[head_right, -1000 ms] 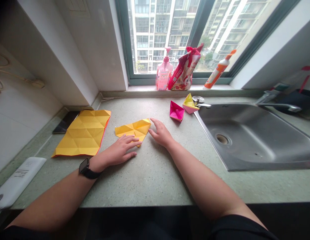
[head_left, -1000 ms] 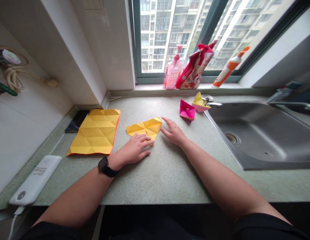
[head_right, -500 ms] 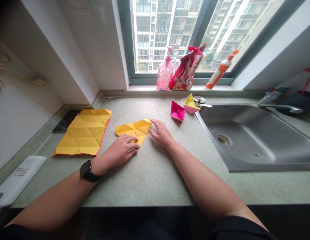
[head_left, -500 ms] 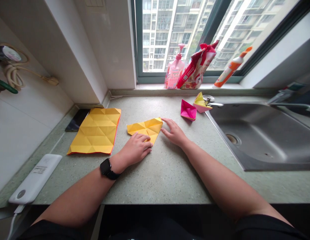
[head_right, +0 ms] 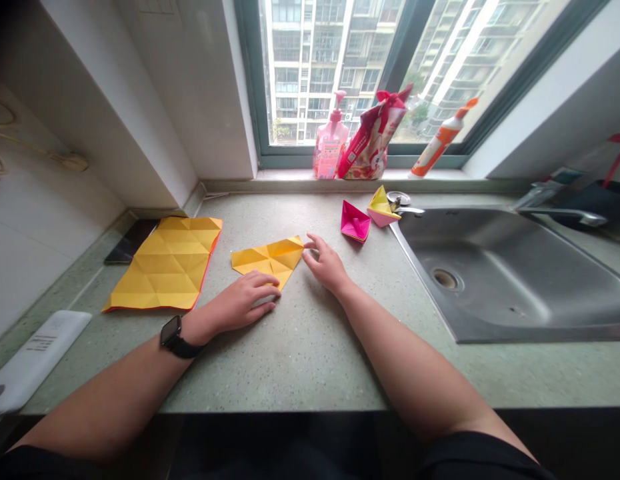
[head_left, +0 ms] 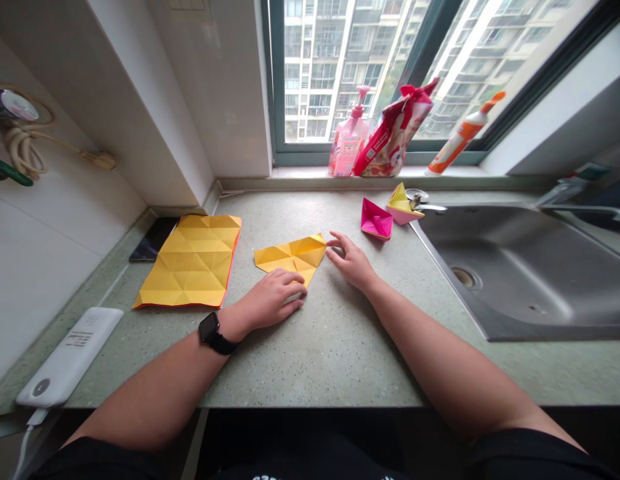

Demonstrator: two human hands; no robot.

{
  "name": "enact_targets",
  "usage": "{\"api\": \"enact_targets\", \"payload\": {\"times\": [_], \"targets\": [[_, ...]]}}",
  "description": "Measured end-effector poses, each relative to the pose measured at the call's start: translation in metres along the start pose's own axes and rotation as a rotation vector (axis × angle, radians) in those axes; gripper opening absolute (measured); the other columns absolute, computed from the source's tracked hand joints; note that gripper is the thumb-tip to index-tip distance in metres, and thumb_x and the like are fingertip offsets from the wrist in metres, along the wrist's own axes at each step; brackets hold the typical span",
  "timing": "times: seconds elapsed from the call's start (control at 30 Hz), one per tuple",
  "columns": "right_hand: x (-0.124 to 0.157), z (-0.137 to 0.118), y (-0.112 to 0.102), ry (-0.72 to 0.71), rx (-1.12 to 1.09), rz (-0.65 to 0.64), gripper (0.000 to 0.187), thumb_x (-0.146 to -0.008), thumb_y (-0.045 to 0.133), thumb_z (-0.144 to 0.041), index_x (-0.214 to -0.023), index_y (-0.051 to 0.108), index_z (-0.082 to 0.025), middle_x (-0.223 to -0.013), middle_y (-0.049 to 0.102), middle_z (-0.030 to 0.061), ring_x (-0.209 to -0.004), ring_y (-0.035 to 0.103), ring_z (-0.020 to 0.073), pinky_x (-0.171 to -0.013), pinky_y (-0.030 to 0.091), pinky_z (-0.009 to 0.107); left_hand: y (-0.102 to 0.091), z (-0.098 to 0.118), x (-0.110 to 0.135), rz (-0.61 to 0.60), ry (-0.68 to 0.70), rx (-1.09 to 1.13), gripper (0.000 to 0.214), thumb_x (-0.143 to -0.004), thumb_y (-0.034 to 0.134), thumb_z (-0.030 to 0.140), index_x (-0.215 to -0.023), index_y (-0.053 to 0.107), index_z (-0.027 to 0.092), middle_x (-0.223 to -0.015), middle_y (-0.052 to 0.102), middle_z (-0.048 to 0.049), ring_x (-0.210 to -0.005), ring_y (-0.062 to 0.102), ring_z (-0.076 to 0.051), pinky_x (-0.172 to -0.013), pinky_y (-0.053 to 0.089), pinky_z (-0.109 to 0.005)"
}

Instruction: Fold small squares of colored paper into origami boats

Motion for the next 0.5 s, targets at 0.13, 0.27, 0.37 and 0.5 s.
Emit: {"api": "enact_targets", "payload": {"times": [0.13,0.27,0.37,0.5], "targets": [[-0.003,0.004,-0.004,0.047,-0.054,0.03,0.051,-0.095,0.067,-0.042,-0.143,0.065,-0.024,-0.111,0.081,0.007,-0.103,0.077,0.0274,-0.103,0.058,0.048,0.0,0.001,-0.001,-0.005,0.033,0.043,0.015,-0.106,0.063,0.022,-0.116,0.074,0.021,-0.128,0.073,-0.0096,-0.115,0.067,-0.026,-0.106,0.054,-0.043],[-0.003,0.002,-0.003,0.032,-0.088,-0.014,0.056,-0.091,0.072,-0.041,-0.143,0.066,-0.023,-0.097,0.077,0.003,-0.093,0.074,0.0246,-0.095,0.059,0.043,0.0,-0.001,-0.001,0.008,0.024,0.023,0.015,-0.103,0.068,0.023,-0.116,0.074,0.022,-0.126,0.074,-0.0092,-0.115,0.067,-0.026,-0.109,0.052,-0.046],[0.0,-0.005,0.003,0.019,-0.239,-0.127,0.066,-0.092,0.071,-0.043,-0.153,0.057,-0.023,-0.094,0.074,0.0013,-0.088,0.072,0.0231,-0.086,0.06,0.039,-0.002,-0.005,0.0,0.045,-0.029,-0.045,0.015,-0.103,0.068,0.024,-0.115,0.075,0.024,-0.123,0.074,-0.0093,-0.115,0.067,-0.028,-0.114,0.049,-0.051],[0.011,-0.024,0.011,-0.002,-0.465,-0.294,0.078,-0.093,0.074,-0.047,-0.162,0.044,-0.025,-0.108,0.077,0.0054,-0.094,0.074,0.0239,-0.083,0.061,0.038,-0.007,-0.018,0.003,0.141,-0.145,-0.144,0.025,-0.103,0.059,0.014,-0.12,0.075,0.023,-0.125,0.075,-0.0098,-0.117,0.067,-0.029,-0.112,0.053,-0.054]]}}
Point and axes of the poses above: each hand's wrist, its own x-axis away from the middle knuckle, its own y-axis out of the palm, z = x × y, the point moved 7 cm from there along -x, towards the middle knuckle
